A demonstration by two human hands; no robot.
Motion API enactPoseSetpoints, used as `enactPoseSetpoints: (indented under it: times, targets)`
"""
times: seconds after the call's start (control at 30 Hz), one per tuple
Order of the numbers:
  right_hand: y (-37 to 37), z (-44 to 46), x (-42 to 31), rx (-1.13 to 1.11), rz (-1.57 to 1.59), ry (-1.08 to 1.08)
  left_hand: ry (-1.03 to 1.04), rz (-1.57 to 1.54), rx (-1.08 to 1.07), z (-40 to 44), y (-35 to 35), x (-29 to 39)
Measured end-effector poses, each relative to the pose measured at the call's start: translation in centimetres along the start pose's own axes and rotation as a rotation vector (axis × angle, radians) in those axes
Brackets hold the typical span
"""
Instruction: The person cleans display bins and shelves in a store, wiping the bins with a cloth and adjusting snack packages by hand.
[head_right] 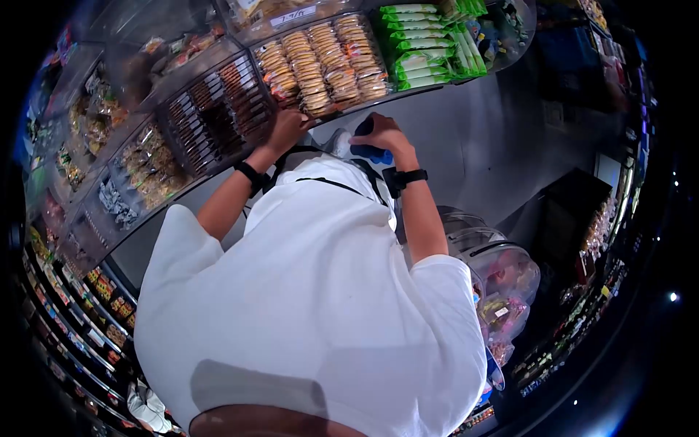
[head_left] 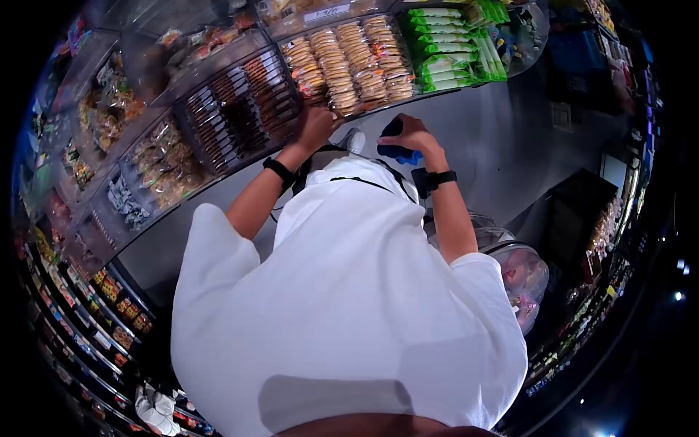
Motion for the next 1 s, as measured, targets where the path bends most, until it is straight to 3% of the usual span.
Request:
enactPoseSetpoints:
  times: [0.07,0.17,0.2,0.27,0.3,0.33,0.4,0.47,0.53,0.6,0.67,0.7,0.77,0.8,0.87,0.93,1.0]
  targets:
    - [-1.2,-1.5,2.4,-0.047,0.037,0.043,0.053,-0.033,0.068,-0.1,-1.9,1.7]
    - [-2.5,-2.7,4.9,0.055,0.004,0.037,0.065,-0.2,-0.271,0.7,-1.8,3.3]
    - [-2.8,-2.7,5.3,0.058,-0.001,0.04,0.069,-0.203,-0.268,1.2,-1.9,4.3]
    - [-3.6,-2.6,5.9,0.127,0.234,-0.048,0.056,-0.396,-0.404,2.6,-2.2,7.2]
    - [-4.8,-3.8,3.0,-0.084,0.666,-0.126,-0.027,-0.441,-0.633,3.2,-1.7,8.2]
    - [-5.5,-4.7,1.9,-0.033,0.85,-0.135,0.033,-0.394,-0.615,3.9,-0.8,8.9]
    - [-5.6,-3.8,1.9,-0.076,1.046,-0.197,0.089,-0.668,-0.613,5.3,0.3,10.8]
    - [-6.0,-2.8,2.3,-0.045,1.058,-0.201,0.158,-0.685,-0.711,7.3,1.7,12.1]
    - [-6.2,-1.1,3.3,-0.027,1.001,-0.272,-0.145,-0.845,-0.595,8.7,2.5,12.9]
    - [-7.0,0.1,4.8,0.022,0.993,-0.345,0.136,-0.595,-0.406,11.1,4.8,13.2]
    - [-8.1,-0.2,6.3,-0.007,0.979,-0.322,-0.1,-0.416,-0.587,12.4,7.5,14.0]
    - [-8.9,-0.5,7.2,-0.03,1.017,-0.301,-0.112,-0.406,-0.594,13.0,8.5,15.0]
    - [-10.9,-0.3,10.4,-0.029,0.985,-0.329,0.016,-0.528,-0.462,15.3,10.0,17.5]
    - [-11.1,1.5,13.7,0.104,0.809,-0.414,0.009,-0.528,-0.461,16.2,10.9,18.6]
    - [-13.4,1.5,16.5,0.331,0.699,-0.338,-0.068,-0.017,-0.204,17.4,11.5,19.7]
    - [-15.8,0.6,17.5,0.523,0.577,-0.203,-0.034,-0.073,-0.21,18.8,9.4,21.7]
    - [-16.7,0.9,17.3,0.453,0.627,-0.176,-0.166,-0.251,-0.245,19.2,8.6,22.4]
Point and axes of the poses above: each hand's wrist, its own z-axis towards the middle knuckle, its own y-axis out of the palm, x = y × z, the point moved 5 cm from there along z, towards the middle knuckle, and after that the axes turned 5 degrees about -x, right-handed, at the moved point
